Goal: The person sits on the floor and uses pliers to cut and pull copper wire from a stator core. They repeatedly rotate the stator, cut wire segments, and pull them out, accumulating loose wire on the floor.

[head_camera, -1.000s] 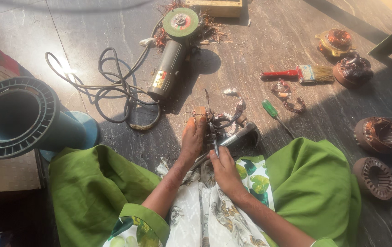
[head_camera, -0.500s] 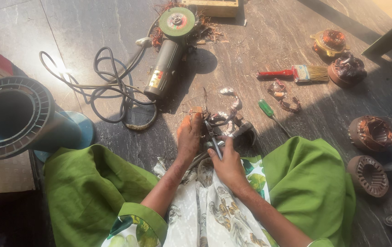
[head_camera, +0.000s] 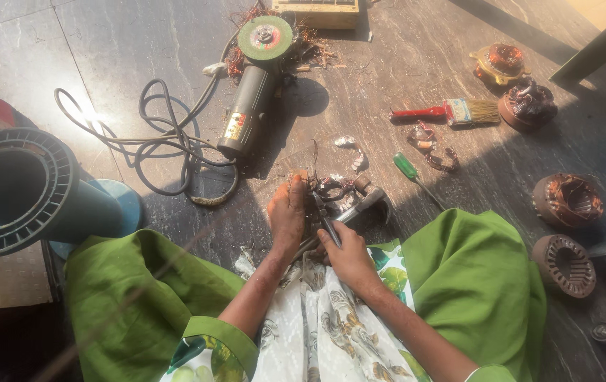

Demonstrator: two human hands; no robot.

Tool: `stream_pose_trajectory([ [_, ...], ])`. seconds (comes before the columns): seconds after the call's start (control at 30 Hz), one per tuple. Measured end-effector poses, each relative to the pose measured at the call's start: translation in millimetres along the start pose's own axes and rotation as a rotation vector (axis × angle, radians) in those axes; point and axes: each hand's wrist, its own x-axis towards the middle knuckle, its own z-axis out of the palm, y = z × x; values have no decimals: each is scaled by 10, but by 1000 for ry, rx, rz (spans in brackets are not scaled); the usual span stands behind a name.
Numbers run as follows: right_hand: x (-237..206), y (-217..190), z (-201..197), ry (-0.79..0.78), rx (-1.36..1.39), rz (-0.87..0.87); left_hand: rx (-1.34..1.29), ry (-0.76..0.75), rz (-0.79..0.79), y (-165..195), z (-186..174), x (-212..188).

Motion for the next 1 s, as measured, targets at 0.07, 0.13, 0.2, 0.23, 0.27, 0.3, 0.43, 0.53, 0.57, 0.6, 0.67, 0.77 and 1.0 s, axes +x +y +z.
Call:
stream_pose_trajectory([
  [0.07,-9,-9,4,-15,82,21,-126,-29,-79,-2,-25,9],
  [0.13,-21,7,11,-35,197,59,-261,-62,-165,0,-56,10],
  [0.2,-39,43,18,-79,323,-3,-412,-100,-255,11,-78,5],
  [0.23,-49,63,17,-100,385,-35,-439,-132,-248,19,-88,1],
  [0.27,-58,79,10,-118,451,3,-466,-165,-239,31,-96,1],
  [0.3,-68,94,-2,-136,518,43,-492,-198,-231,44,-99,1],
  [0.43,-114,100,-97,-224,674,84,-520,-276,-287,100,-102,32],
  [0.53,-156,58,-153,-263,684,44,-432,-285,-312,114,-117,65],
  [0.57,-168,43,-164,-285,705,33,-456,-302,-331,110,-129,69],
  [0.6,-180,29,-171,-308,727,22,-480,-318,-350,105,-144,71],
  [0.67,-200,11,-182,-357,794,20,-490,-354,-296,101,-176,75],
  [0.77,-219,2,-217,-425,885,30,-545,-413,-264,142,-226,69],
  [1.0,-262,-146,-389,-544,914,7,-626,-505,-197,448,-364,28],
])
